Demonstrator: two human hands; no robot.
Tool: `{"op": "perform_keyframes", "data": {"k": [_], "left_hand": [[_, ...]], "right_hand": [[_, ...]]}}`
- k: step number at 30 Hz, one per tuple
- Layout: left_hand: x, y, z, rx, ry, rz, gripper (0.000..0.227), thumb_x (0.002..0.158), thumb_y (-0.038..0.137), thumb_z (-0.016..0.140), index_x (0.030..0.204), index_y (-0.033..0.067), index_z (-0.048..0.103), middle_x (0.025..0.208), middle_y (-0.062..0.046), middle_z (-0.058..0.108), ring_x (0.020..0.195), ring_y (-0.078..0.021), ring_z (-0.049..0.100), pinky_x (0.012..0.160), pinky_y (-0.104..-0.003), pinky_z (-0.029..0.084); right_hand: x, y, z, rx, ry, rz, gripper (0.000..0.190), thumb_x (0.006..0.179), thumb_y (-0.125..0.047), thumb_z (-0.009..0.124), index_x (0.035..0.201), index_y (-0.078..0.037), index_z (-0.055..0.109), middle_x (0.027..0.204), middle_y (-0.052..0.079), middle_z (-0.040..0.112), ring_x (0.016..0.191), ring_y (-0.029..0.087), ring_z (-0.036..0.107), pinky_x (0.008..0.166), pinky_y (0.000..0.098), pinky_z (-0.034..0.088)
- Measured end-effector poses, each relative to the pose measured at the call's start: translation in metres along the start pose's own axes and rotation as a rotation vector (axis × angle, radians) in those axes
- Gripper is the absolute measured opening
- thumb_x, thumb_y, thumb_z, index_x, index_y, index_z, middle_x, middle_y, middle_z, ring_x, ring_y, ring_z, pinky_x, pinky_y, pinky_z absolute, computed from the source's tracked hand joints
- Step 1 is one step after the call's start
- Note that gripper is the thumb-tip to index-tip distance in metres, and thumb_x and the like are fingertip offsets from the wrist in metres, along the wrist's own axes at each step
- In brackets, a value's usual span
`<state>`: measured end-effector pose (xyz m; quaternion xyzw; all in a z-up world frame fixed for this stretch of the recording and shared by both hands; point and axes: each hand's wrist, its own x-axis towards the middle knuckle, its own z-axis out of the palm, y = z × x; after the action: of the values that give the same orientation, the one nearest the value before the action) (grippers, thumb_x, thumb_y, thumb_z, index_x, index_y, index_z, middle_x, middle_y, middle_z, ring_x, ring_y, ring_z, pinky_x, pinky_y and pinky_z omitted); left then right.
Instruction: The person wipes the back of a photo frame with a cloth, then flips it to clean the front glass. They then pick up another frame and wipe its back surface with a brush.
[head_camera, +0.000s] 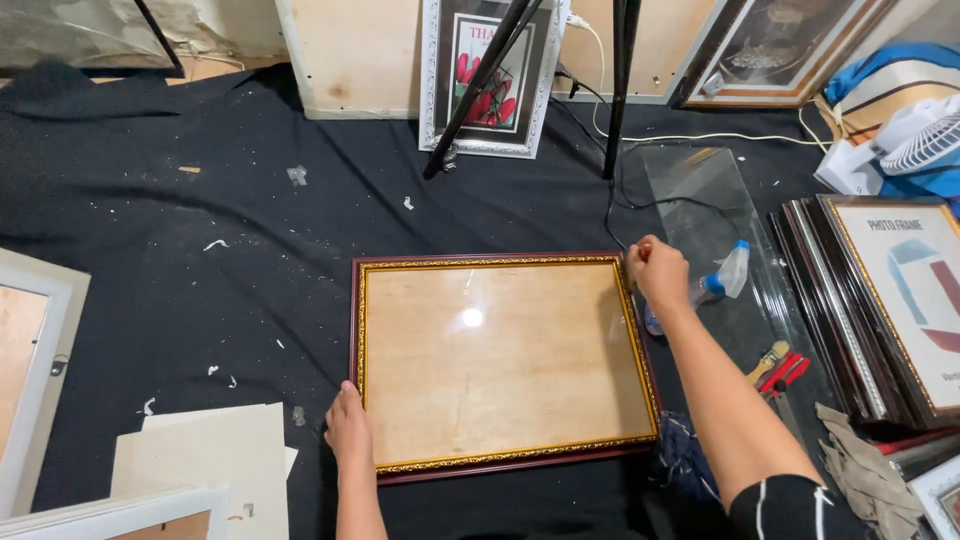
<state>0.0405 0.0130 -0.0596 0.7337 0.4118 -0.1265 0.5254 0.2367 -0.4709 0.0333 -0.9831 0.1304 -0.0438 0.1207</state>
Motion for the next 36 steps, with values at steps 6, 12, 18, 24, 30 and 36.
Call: {"op": "perform_keyframes", "data": {"k": [6, 12, 18, 24, 30, 36], "left_hand": [[-0.005, 0.004, -0.004, -0.019, 0.006, -0.048, 0.078, 0.099, 0.063, 0.016, 0.155, 0.0168, 0.045, 0.164, -0.007, 0.04, 0.157, -0.0245, 0.023, 0.128, -0.051, 0.005], [-0.007, 0.015, -0.007, -0.028, 0.025, -0.135, 0.078, 0.097, 0.067, 0.018, 0.156, 0.0223, 0.045, 0.164, -0.008, 0.037, 0.155, -0.0317, 0.023, 0.127, -0.053, 0.01], [0.006, -0.001, -0.008, -0.054, 0.026, -0.067, 0.078, 0.099, 0.062, 0.018, 0.154, 0.0139, 0.046, 0.161, -0.01, 0.043, 0.155, -0.0269, 0.026, 0.128, -0.048, 0.011], [-0.02, 0.028, -0.017, -0.084, 0.005, -0.159, 0.076, 0.098, 0.064, 0.02, 0.156, 0.0208, 0.045, 0.163, -0.01, 0.038, 0.154, -0.0354, 0.024, 0.126, -0.054, 0.015], [-0.018, 0.023, -0.011, -0.064, -0.002, -0.153, 0.074, 0.098, 0.065, 0.022, 0.154, 0.0247, 0.048, 0.163, -0.009, 0.038, 0.154, -0.0392, 0.024, 0.125, -0.058, 0.016], [-0.001, 0.004, -0.004, -0.045, 0.017, -0.116, 0.071, 0.098, 0.063, 0.025, 0.15, 0.0233, 0.052, 0.158, -0.012, 0.044, 0.15, -0.0398, 0.03, 0.124, -0.055, 0.019]], "right_hand": [[-0.013, -0.095, 0.121, -0.089, 0.108, -0.22, 0.016, 0.093, -0.024, 0.057, 0.091, -0.009, 0.062, 0.079, 0.02, 0.069, 0.071, 0.047, 0.067, 0.063, 0.0582, 0.05], [-0.092, -0.292, 0.126, 0.453, -0.127, -0.29, 0.015, 0.088, -0.03, 0.06, 0.089, -0.017, 0.066, 0.076, 0.007, 0.069, 0.072, 0.03, 0.065, 0.067, 0.0442, 0.046], [-0.111, -0.329, 0.131, 1.068, -0.39, 0.06, 0.02, 0.088, -0.032, 0.066, 0.092, -0.015, 0.077, 0.086, 0.0, 0.075, 0.082, 0.012, 0.07, 0.077, 0.0259, 0.053], [-0.045, -0.16, 0.123, 0.975, -0.241, 0.075, 0.017, 0.09, -0.03, 0.073, 0.096, -0.015, 0.079, 0.089, 0.001, 0.076, 0.083, 0.01, 0.07, 0.075, 0.0263, 0.059], [0.0, -0.027, 0.045, 0.023, 0.043, -0.064, 0.017, 0.092, -0.031, 0.064, 0.096, -0.018, 0.074, 0.084, 0.011, 0.069, 0.073, 0.032, 0.067, 0.066, 0.0435, 0.05], [-0.064, -0.177, 0.041, 0.48, -0.169, -0.539, 0.022, 0.091, -0.023, 0.074, 0.113, -0.022, 0.076, 0.098, 0.004, 0.079, 0.088, 0.018, 0.073, 0.078, 0.0325, 0.051]]}}
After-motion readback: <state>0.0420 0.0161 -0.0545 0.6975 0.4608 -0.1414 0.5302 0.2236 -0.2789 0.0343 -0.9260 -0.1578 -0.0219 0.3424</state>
